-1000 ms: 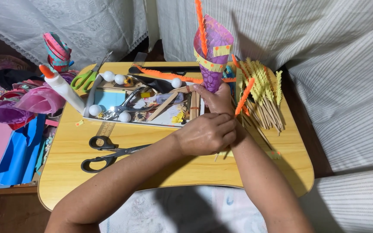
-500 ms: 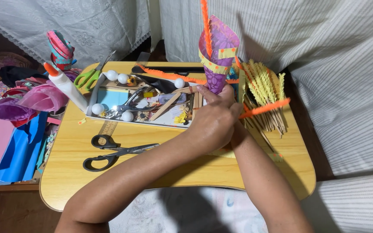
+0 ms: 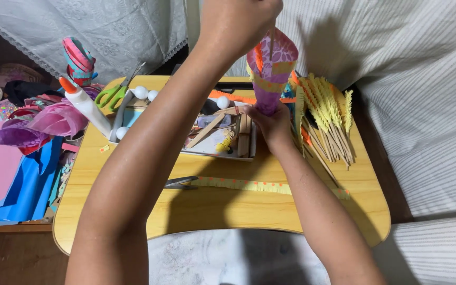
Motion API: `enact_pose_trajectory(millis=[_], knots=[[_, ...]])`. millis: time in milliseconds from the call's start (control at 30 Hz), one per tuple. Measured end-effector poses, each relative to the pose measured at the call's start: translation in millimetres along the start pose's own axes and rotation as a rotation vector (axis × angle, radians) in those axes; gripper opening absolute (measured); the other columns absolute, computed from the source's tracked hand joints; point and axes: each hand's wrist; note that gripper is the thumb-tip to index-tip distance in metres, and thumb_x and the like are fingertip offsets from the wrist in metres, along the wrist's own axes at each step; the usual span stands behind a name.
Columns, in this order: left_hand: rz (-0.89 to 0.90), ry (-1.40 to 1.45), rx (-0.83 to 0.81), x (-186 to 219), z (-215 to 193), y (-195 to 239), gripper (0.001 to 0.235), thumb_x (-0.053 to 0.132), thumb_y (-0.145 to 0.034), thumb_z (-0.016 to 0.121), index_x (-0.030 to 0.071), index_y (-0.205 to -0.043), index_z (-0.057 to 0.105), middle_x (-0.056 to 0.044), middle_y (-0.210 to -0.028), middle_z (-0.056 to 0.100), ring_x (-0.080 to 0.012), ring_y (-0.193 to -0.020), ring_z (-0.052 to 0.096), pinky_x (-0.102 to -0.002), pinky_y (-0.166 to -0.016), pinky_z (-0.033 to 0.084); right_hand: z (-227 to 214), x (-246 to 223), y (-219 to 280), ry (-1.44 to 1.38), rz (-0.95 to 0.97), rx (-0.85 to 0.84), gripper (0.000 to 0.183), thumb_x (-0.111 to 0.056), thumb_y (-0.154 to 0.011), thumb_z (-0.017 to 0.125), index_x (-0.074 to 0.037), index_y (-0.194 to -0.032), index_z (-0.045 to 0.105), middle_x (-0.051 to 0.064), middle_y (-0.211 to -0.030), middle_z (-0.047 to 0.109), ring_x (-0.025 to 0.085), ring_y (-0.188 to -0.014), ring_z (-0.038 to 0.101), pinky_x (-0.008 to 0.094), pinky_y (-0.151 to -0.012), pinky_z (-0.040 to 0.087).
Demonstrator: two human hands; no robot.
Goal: Decorating a purple paper cone with yellow paper fringe and filling it with colorful paper decorations.
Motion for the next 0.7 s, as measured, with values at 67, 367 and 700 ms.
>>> enact_pose_trajectory(millis=[67,367,700], knots=[[-0.023,-0.033,-0.062,-11,17,2,0.018,0.019,-0.073,0.064,0.012,-0.061,0.074,0.000,-0.044,0.064,-0.0125,-0.028,0.044,-0.028,-0.027,0.037,0,3,-1,-0.054,-0.017,-0.010,0.024,-0.005,-0.088,0.079,-0.011,-0.078,0.057,-0.004,-0.064,0.053,0.007,-0.054,0.042,0.024,-0.052,0.035],[-0.076,-0.075,-0.424,-18,44,5,0.008,0.014,-0.070,0.079,0.010,-0.077,0.080,-0.007,-0.065,0.075,-0.0188,-0.045,0.067,-0.031,-0.042,0.055,-1,1,-1,-0.087,0.008,-0.018,0.023,-0.003,-0.089,0.077,-0.011,-0.079,0.058,-0.004,-0.063,0.053,0.006,-0.053,0.041,0.023,-0.050,0.034],[0.183,-0.126,0.007,-12,27,1,0.019,0.003,-0.075,0.062,0.010,-0.062,0.074,-0.003,-0.041,0.058,-0.0091,-0.026,0.037,-0.026,-0.024,0.026,-2,-3,0,-0.024,0.045,0.015,0.027,-0.010,-0.088,0.079,-0.014,-0.071,0.058,-0.006,-0.057,0.049,0.006,-0.050,0.037,0.024,-0.048,0.031]])
Point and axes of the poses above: each hand's wrist, its own y-axis away from the middle knuckle, its own z-axis out of the palm, x = y × z
